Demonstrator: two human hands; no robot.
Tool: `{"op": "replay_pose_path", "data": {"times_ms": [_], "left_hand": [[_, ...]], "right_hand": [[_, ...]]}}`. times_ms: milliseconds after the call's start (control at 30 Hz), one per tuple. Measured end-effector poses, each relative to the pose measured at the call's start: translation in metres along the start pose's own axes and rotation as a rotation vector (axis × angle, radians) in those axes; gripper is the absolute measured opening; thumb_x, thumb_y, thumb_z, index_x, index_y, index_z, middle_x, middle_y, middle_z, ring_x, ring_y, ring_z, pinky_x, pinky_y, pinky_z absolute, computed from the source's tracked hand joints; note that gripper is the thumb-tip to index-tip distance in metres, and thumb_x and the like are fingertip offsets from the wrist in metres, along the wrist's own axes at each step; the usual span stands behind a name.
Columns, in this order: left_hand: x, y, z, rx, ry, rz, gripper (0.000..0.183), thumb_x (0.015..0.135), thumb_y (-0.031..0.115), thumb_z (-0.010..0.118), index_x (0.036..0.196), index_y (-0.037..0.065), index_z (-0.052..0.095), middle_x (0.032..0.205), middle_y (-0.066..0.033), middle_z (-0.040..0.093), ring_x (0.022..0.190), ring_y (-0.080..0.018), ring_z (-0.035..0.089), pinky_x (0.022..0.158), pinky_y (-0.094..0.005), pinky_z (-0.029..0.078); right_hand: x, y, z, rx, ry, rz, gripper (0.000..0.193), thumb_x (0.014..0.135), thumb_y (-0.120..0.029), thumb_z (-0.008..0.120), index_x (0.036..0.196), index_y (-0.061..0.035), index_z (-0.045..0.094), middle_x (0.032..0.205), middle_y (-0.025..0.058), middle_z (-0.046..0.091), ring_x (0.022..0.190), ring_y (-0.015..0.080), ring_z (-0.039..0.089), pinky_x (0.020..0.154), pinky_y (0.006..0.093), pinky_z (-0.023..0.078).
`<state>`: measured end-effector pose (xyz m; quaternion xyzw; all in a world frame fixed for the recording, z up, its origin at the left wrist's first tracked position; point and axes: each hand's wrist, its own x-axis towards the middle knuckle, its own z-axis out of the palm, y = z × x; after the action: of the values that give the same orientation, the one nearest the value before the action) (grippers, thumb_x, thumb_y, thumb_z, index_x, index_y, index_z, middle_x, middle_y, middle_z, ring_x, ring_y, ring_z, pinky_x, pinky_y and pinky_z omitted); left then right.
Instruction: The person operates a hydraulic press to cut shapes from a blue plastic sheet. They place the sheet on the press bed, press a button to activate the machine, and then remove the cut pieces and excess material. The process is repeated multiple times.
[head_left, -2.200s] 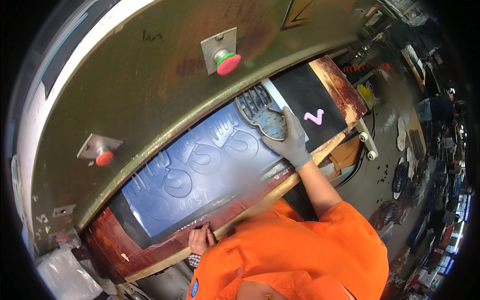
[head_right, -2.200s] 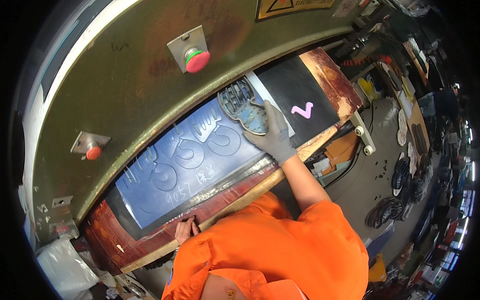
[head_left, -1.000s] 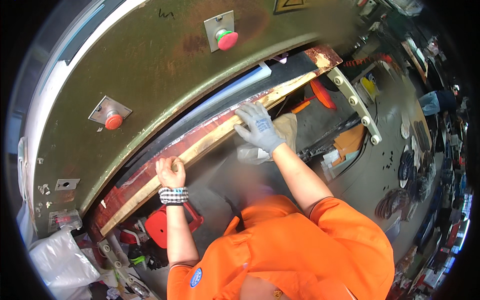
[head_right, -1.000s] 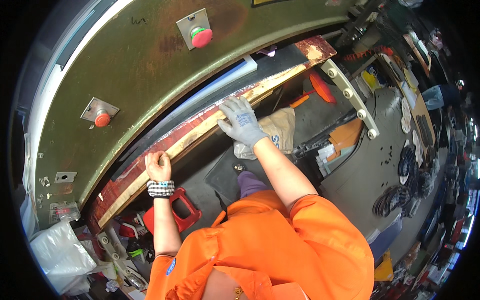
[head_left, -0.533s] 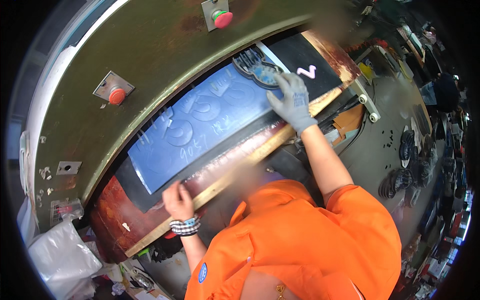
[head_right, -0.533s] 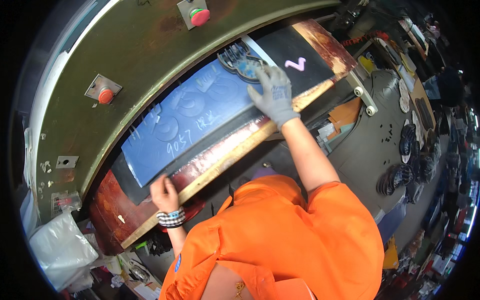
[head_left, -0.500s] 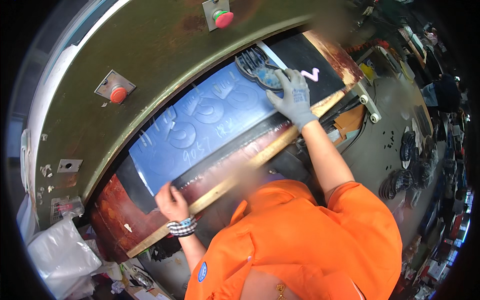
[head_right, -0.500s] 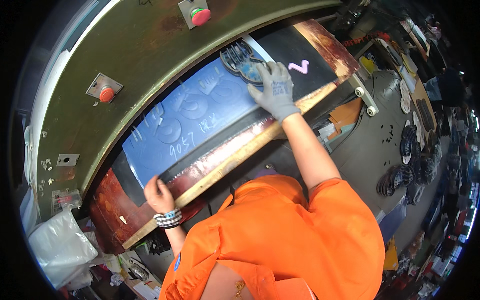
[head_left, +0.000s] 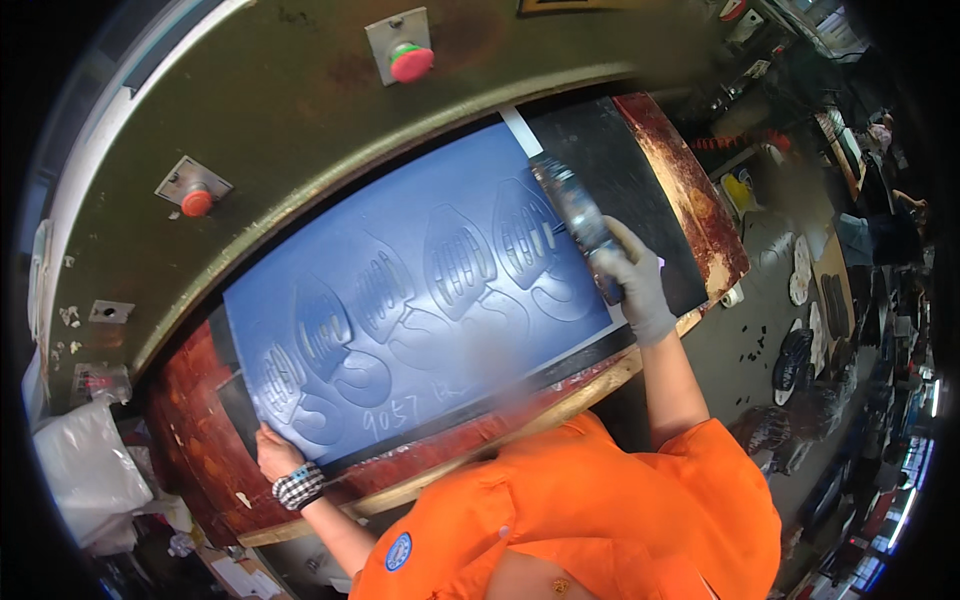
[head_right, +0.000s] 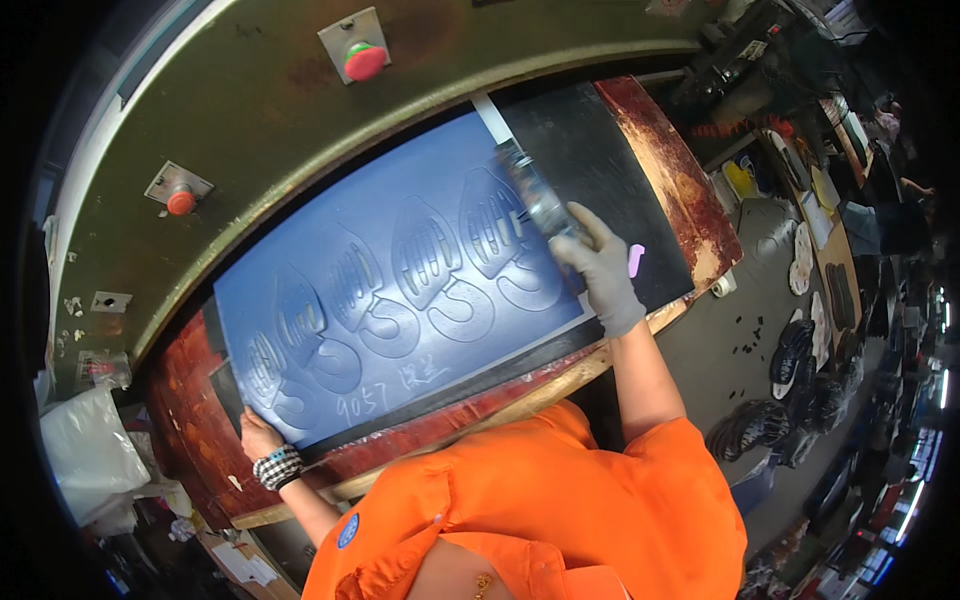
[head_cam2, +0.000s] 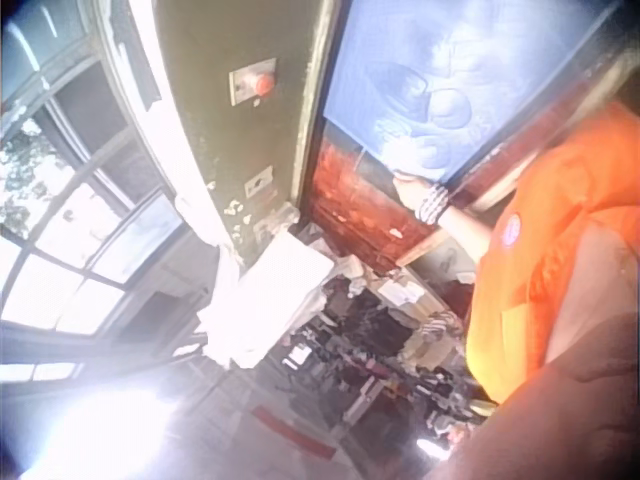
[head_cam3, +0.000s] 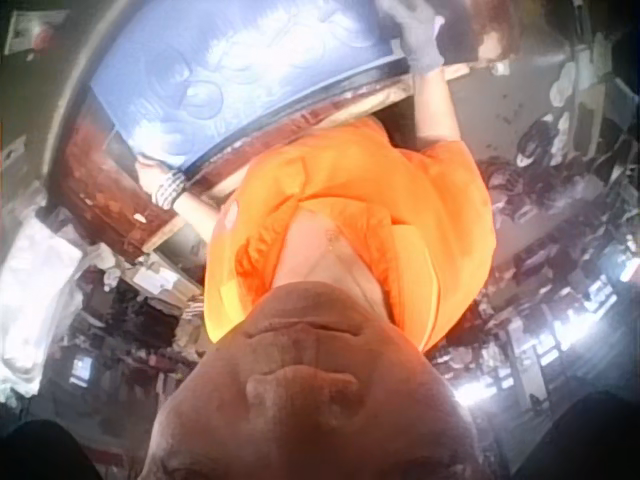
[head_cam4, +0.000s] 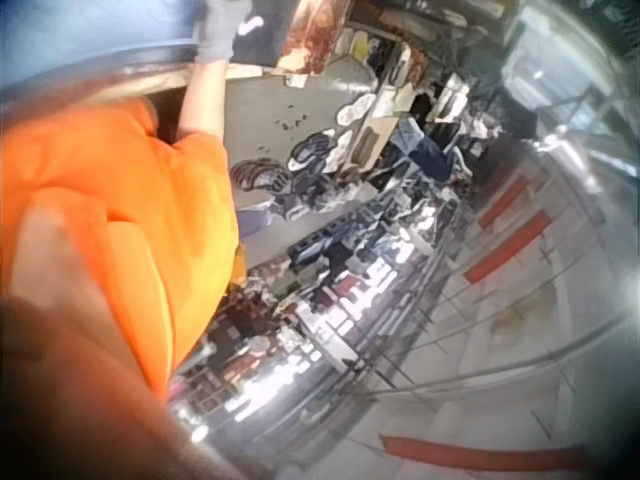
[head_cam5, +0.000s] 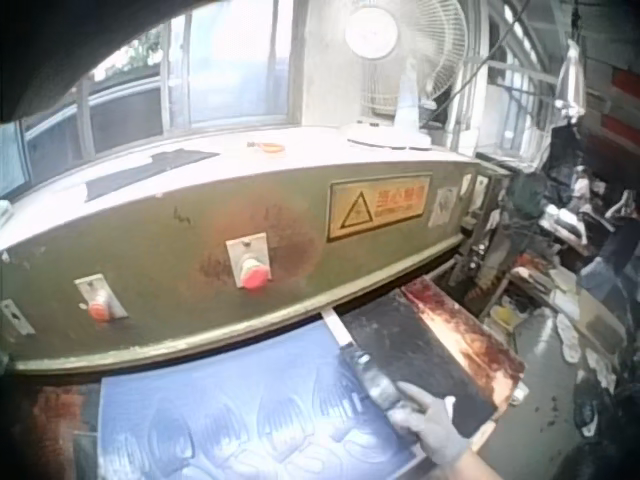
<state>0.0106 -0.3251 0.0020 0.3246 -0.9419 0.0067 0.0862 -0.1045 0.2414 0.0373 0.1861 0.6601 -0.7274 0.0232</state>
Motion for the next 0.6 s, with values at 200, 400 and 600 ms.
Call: {"op": "replay_pose_path", "data": {"times_ms": [200,400,600], "left_hand": [[-0.057,-0.034,-0.014,0.01,-0.22,0.005,0.047,0.105,0.036,0.04,0.089,-0.003,0.063,0.085,-0.0305,0.065,0.079,-0.0508,0.061,0.067,-0.0573,0.048],[-0.052,-0.013,-0.051,0.315,-0.318,-0.005,0.035,0.091,0.035,0.066,0.099,0.001,0.061,0.09,-0.0252,0.069,0.085,-0.0443,0.067,0.072,-0.0522,0.054],[-0.053,0.161,-0.054,-0.324,0.001,0.488,0.019,0.093,0.015,0.063,0.108,0.003,0.066,0.095,-0.0177,0.071,0.079,-0.0326,0.069,0.07,-0.0387,0.055]], "right_hand": [[-0.025,0.005,-0.076,-0.249,0.372,-0.306,0.072,0.078,-0.012,0.082,0.139,0.0065,0.047,0.123,0.0152,0.063,0.107,0.018,0.062,0.092,0.029,0.05],[-0.036,0.048,-0.164,-1.219,0.459,-0.332,0.079,0.065,-0.038,0.082,0.135,-0.011,0.057,0.119,0.0192,0.061,0.112,0.0362,0.056,0.099,0.0441,0.045],[-0.057,0.051,-0.114,-1.185,0.568,-0.74,0.07,0.076,-0.021,0.077,0.138,-0.002,0.05,0.129,0.0214,0.053,0.118,0.0378,0.052,0.102,0.046,0.041]]}}
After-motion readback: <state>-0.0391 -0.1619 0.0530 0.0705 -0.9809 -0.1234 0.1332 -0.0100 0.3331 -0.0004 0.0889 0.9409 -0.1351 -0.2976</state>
